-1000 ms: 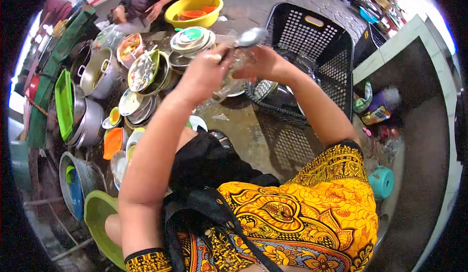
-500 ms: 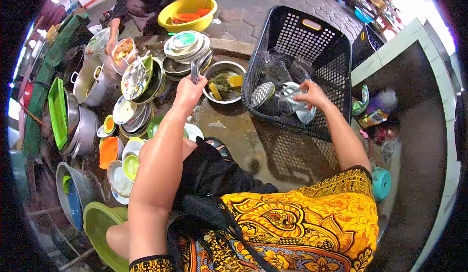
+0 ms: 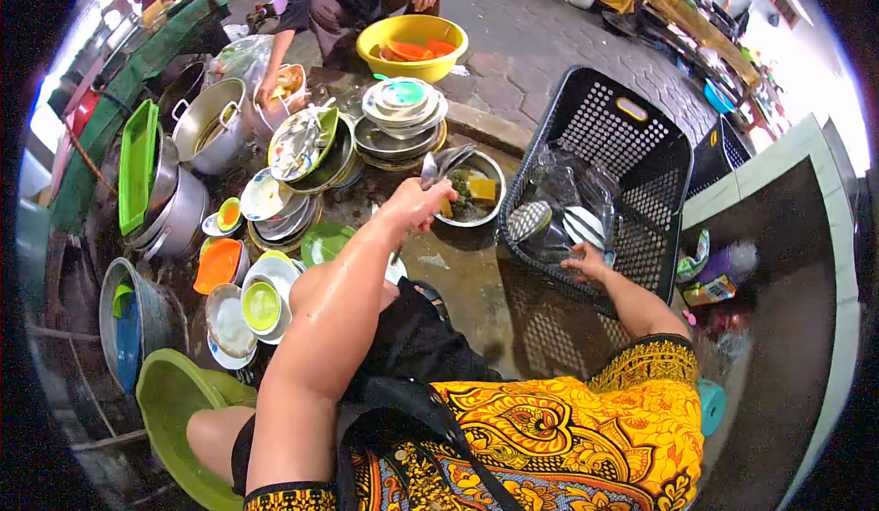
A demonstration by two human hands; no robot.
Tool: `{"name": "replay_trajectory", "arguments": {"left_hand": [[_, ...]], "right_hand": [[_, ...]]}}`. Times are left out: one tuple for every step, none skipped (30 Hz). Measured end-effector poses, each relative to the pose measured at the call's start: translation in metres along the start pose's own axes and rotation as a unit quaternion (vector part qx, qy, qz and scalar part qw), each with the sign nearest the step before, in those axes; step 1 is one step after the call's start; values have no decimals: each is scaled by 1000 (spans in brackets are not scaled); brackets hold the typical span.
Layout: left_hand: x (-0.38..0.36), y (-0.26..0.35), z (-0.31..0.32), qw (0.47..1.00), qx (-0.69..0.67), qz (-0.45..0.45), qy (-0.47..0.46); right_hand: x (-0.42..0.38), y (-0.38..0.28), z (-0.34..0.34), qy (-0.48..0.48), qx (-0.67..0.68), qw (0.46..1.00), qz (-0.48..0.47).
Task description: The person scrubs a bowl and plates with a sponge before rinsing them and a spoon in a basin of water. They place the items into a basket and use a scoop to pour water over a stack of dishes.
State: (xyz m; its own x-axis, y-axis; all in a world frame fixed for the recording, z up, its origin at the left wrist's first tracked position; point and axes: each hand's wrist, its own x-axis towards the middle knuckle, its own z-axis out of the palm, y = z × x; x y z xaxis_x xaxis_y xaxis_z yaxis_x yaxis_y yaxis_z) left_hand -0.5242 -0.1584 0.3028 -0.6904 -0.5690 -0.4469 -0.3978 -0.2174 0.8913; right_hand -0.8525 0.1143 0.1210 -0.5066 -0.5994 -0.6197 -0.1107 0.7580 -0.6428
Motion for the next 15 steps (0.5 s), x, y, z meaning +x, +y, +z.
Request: {"name": "replay_trajectory", "arguments": {"left_hand": [[0, 0, 0, 1000, -2, 4, 5], [-1, 1, 1, 999, -22, 12, -32], [-2, 2, 0, 997, -40, 20, -69], [-3, 3, 0, 997, -42, 23, -66], [-4, 3, 0, 993, -65, 25, -95], [-5, 4, 0, 988, -88, 27, -126], [-3, 3, 1, 986, -96, 17, -135], [-4, 5, 2, 986, -98, 20, -134], [-7, 7, 3, 982, -121, 14, -147], [-9, 8, 4, 976, -143, 7, -161], [-10, 9, 5, 971, -155, 3, -183], [-10, 10, 6, 971, -156, 4, -181], [-11, 10, 7, 968, -151, 2, -199], [-14, 11, 7, 966, -146, 0, -215], [-13, 11, 7, 956, -164, 6, -242]], "right_hand": [[6, 8, 1, 11, -60, 998, -22], [13, 17, 1, 22, -120, 992, -44], [15, 22, 3, 24, -148, 986, -76], [17, 27, 1, 19, -182, 978, -102], [17, 31, 1, 4, -170, 980, -99], [22, 39, 2, -9, -158, 983, -96], [47, 66, 0, -23, -190, 970, -152], [53, 70, 1, -61, -171, 972, -150], [61, 77, 4, -78, -154, 969, -176], [68, 84, 5, -95, -137, 966, -200], [65, 81, 6, -95, -138, 965, -201], [62, 77, 6, -112, -152, 961, -203], [59, 72, 6, -129, -167, 956, -205], [57, 62, 6, -133, -170, 954, -208], [55, 45, 4, -157, -273, 929, -192]]}}
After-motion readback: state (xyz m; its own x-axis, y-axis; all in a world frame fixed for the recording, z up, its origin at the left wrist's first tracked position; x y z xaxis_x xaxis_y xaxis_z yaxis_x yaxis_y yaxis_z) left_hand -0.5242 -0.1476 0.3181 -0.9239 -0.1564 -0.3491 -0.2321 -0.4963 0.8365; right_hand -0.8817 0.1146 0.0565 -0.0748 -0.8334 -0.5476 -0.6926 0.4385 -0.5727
